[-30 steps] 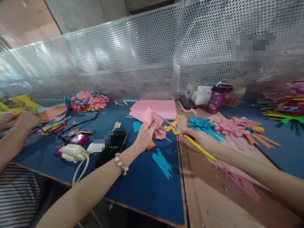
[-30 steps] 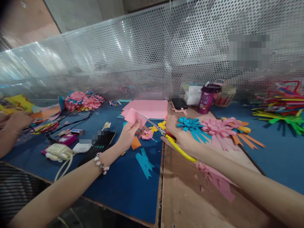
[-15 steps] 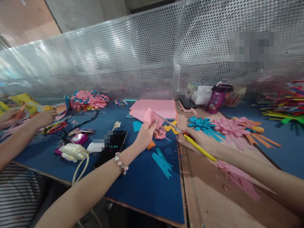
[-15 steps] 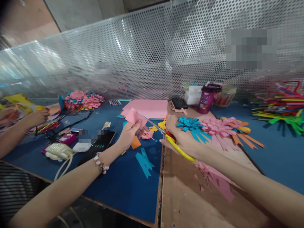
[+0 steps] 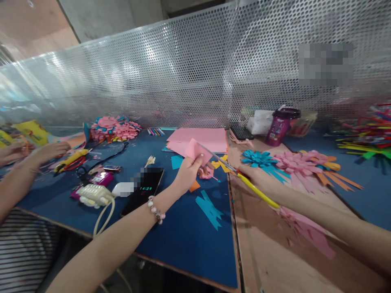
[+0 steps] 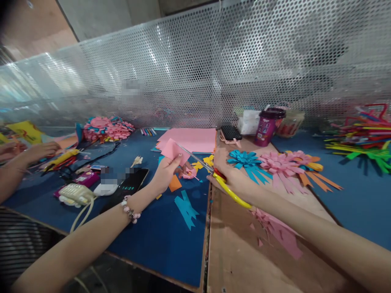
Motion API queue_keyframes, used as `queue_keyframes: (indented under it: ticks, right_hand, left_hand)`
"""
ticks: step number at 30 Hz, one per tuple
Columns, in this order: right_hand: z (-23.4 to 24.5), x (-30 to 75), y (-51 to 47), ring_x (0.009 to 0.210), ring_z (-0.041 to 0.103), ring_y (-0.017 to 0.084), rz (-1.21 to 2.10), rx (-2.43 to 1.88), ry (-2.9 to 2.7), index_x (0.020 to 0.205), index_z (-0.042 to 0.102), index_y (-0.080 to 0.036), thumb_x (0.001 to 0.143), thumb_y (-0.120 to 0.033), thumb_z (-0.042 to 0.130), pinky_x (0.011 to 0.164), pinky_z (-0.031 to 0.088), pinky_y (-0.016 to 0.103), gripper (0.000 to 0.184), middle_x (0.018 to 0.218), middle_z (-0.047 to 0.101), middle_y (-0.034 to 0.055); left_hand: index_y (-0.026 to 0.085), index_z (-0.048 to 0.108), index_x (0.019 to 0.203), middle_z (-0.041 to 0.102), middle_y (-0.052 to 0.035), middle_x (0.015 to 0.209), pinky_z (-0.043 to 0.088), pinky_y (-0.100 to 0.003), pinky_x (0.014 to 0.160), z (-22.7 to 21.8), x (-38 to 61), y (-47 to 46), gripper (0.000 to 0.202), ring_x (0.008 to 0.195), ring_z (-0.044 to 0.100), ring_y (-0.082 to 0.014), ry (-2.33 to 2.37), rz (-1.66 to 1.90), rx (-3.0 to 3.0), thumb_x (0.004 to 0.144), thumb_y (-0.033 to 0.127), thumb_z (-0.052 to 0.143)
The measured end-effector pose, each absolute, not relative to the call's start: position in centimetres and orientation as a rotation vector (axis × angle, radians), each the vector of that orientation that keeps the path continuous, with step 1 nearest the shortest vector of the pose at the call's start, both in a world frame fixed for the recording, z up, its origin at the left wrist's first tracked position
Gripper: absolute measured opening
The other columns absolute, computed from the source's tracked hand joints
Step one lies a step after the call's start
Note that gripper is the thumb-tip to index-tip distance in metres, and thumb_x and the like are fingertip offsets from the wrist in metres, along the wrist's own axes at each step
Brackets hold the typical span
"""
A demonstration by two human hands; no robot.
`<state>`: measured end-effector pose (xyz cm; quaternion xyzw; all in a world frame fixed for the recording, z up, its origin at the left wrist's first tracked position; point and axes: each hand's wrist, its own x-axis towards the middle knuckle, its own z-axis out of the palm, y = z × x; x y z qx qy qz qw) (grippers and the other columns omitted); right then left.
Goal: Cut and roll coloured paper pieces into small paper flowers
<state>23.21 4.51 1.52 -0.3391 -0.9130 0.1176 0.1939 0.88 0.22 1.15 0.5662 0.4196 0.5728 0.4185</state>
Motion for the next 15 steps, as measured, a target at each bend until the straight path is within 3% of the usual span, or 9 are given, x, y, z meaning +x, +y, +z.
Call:
queue_keyframes:
  ticks: [4, 10, 15]
  right_hand:
    - [2.06, 23.24, 4.28, 0.071, 0.057, 0.022, 0.350, -0.946, -2.517, 0.079, 0.057, -0.018, 0.082, -0.050, 0.045, 0.060, 0.040, 0.028, 0.035, 0.069, 0.058, 0.0077]
    - [2.22, 22.98, 4.22, 0.078, 0.058, 0.023, 0.348, -0.944, -2.504, 0.077, 0.057, -0.017, 0.084, -0.051, 0.039, 0.062, 0.042, 0.028, 0.039, 0.080, 0.060, 0.0097]
    - [1.66, 23.16, 4.35, 0.066, 0.053, 0.017, 0.346, -0.961, -2.536, 0.077, 0.052, -0.018, 0.084, -0.053, 0.042, 0.057, 0.036, 0.025, 0.037, 0.071, 0.056, 0.0059]
  left_hand:
    - [0.011, 0.064, 0.068, 0.068, -0.0111, 0.074, 0.040, -0.021, 0.042, 1.18, 0.92, 0.28, 0.040, 0.052, 0.053, -0.0105, 1.051, 1.445, 1.419, 0.084, 0.045, 0.050]
    - [0.010, 0.065, 0.070, 0.067, -0.0111, 0.073, 0.040, -0.021, 0.043, 1.10, 0.84, 0.39, 0.040, 0.052, 0.053, -0.0105, 1.050, 1.439, 1.425, 0.085, 0.043, 0.048]
    - [0.010, 0.063, 0.071, 0.066, -0.0105, 0.072, 0.039, -0.021, 0.042, 1.10, 0.86, 0.30, 0.037, 0.052, 0.053, -0.0105, 1.033, 1.432, 1.419, 0.087, 0.040, 0.047]
